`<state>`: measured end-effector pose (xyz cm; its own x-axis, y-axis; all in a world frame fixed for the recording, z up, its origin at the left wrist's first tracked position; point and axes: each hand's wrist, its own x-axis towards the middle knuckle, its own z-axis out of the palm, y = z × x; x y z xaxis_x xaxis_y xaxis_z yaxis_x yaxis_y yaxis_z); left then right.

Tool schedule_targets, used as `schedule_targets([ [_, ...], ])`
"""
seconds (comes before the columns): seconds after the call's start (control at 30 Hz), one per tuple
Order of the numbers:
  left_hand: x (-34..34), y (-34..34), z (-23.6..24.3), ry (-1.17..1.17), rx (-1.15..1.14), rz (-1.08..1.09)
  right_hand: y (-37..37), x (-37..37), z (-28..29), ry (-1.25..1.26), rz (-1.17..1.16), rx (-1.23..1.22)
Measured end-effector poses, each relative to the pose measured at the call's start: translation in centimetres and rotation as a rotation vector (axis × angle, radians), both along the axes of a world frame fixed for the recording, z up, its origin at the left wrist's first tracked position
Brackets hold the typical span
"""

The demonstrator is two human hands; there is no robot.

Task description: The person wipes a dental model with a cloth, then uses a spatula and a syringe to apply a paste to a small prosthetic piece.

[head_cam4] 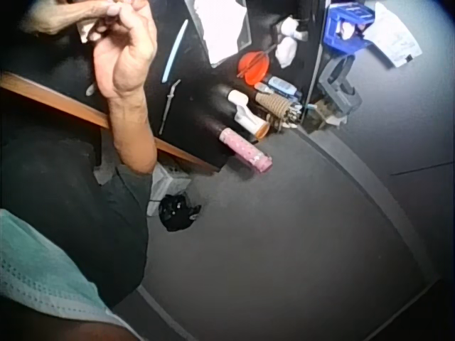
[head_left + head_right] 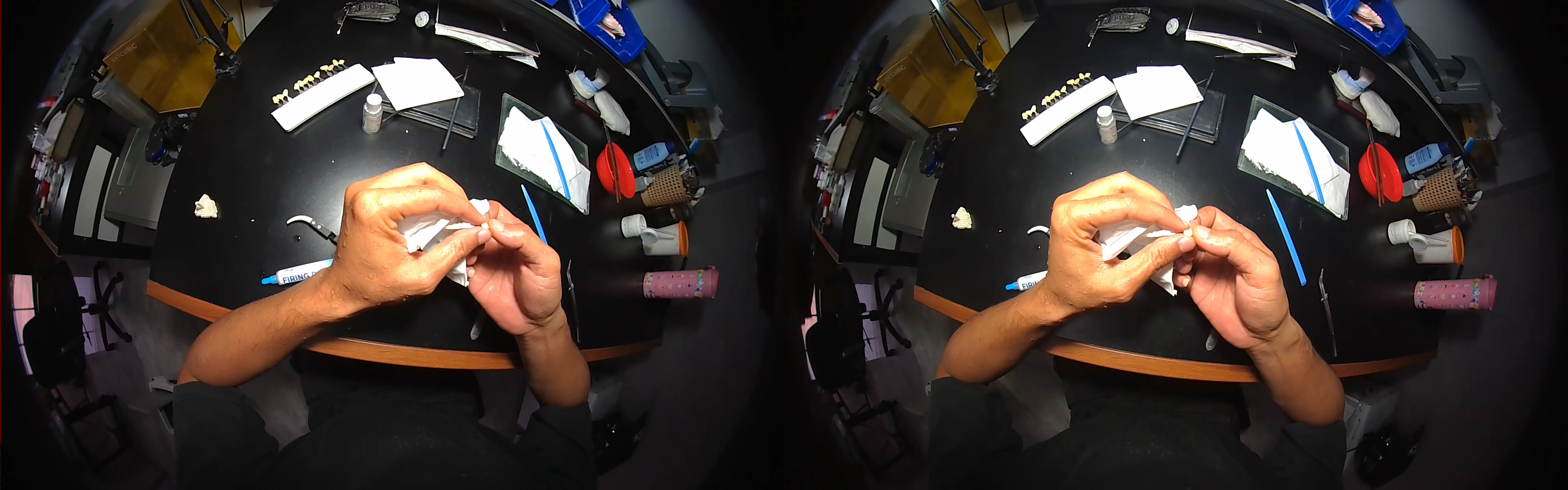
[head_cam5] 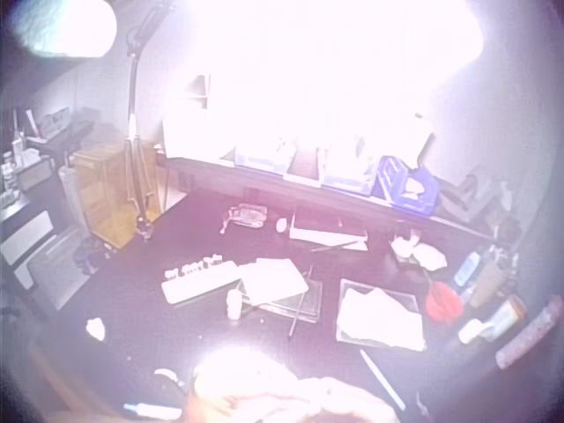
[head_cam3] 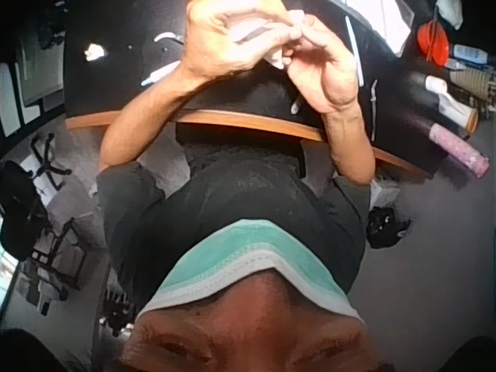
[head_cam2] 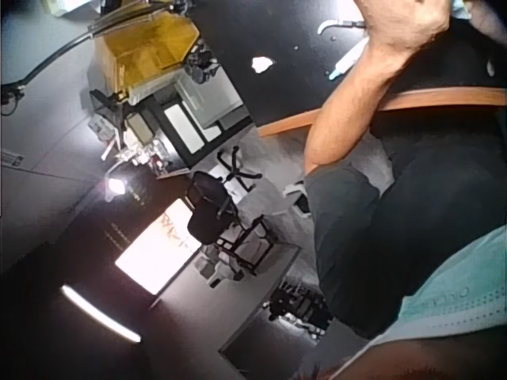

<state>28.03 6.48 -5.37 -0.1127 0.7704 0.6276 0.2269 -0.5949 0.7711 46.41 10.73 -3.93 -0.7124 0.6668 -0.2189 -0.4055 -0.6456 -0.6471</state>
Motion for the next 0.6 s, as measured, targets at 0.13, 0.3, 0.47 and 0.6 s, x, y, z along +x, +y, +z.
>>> schedule_targets([
  [0.13, -0.1, -0.03, 0.12, 0.006, 0.006, -0.002, 0.0, -0.1, 0.07, -0.019, 0.006, 0.037],
  [0.3, -0.09, -0.16, 0.22, 0.009, -0.002, 0.001, 0.1, 0.11, -0.25, 0.004, 0.019, 0.058],
  [0.47, 0.0, -0.27, 0.18, 0.012, -0.01, 0.016, 0.1, 0.08, -0.22, 0.019, 0.022, 0.083],
  [0.6, -0.01, -0.26, 0.27, 0.026, -0.021, 0.026, 0.11, 0.11, -0.21, -0.007, 0.016, 0.084],
])
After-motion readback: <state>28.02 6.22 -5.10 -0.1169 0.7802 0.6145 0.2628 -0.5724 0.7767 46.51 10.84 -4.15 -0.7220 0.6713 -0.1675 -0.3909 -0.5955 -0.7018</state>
